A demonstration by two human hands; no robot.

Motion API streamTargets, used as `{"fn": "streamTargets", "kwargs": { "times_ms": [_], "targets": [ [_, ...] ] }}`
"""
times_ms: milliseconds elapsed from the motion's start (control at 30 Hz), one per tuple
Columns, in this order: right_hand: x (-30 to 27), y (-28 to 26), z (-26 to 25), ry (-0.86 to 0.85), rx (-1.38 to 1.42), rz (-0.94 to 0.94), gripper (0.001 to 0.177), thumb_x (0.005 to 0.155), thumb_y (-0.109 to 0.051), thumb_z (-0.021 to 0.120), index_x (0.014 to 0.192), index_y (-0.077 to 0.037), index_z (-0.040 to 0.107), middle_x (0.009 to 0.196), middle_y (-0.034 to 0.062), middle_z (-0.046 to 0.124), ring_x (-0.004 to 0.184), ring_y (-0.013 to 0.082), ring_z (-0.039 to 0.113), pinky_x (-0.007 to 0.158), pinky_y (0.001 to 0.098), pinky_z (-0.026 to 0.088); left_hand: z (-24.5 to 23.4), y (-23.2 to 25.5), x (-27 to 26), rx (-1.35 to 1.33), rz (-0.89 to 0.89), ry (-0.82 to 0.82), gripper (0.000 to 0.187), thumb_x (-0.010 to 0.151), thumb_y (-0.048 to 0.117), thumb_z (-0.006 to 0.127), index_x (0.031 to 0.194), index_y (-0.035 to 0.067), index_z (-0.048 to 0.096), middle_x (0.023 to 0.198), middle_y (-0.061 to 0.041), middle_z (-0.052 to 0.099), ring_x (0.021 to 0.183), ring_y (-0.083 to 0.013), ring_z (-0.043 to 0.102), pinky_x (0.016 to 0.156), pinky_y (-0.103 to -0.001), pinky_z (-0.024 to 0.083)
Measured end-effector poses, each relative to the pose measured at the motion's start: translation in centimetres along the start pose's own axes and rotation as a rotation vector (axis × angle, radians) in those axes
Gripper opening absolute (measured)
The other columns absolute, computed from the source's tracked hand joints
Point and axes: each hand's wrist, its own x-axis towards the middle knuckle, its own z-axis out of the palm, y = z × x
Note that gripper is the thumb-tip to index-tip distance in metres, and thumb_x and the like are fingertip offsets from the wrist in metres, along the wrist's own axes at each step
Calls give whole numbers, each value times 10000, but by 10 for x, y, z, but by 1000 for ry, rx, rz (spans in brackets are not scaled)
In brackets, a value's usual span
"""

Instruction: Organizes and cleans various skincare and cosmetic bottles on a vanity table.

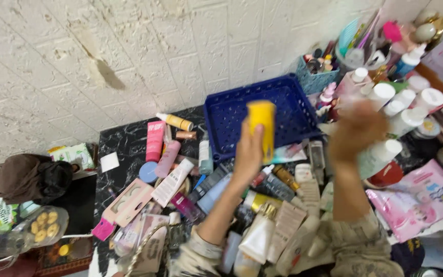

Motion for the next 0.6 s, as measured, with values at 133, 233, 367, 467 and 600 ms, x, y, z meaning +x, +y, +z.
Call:
{"fn": "streamTargets", "kwargs": {
  "times_ms": [133,233,367,467,600],
  "targets": [
    [2,24,-59,478,457,354,429,1217,-432,527,1042,-41,562,767,29,453,610,173,478,500,276,330,16,-54,69,41,154,70,472,1120,335,534,1489,57,441,1200,-215,705,1082,-358,671,916,-460,506],
    [-18,26,-98,550,689,323,552,1134,-529,378,926,-31,494,716,63,436,554,193,445,510,323,327,42,-72,115,82,211,-29,580,971,334,701,1420,75,441,1157,-179,733,1055,-282,744,903,-399,583],
    [-10,21,-127,521,751,234,554,1096,-564,335,893,-61,446,696,66,404,510,180,396,488,314,304,82,-113,162,270,-47,-100,660,843,289,828,1389,100,509,1151,-186,750,1023,-266,737,897,-388,575],
    [-21,32,-141,538,817,197,528,1148,-516,312,854,-83,387,699,72,332,516,164,286,493,289,233,101,-177,195,364,117,-30,711,747,180,899,1377,113,574,1242,-208,622,1094,-299,650,971,-382,556],
    [-3,25,-143,610,894,266,494,1175,-441,319,876,-54,385,663,81,308,531,172,242,517,300,230,109,-211,221,284,200,-103,748,794,89,794,1480,119,497,1262,-148,647,1146,-309,661,1033,-388,521]
  ]
}}
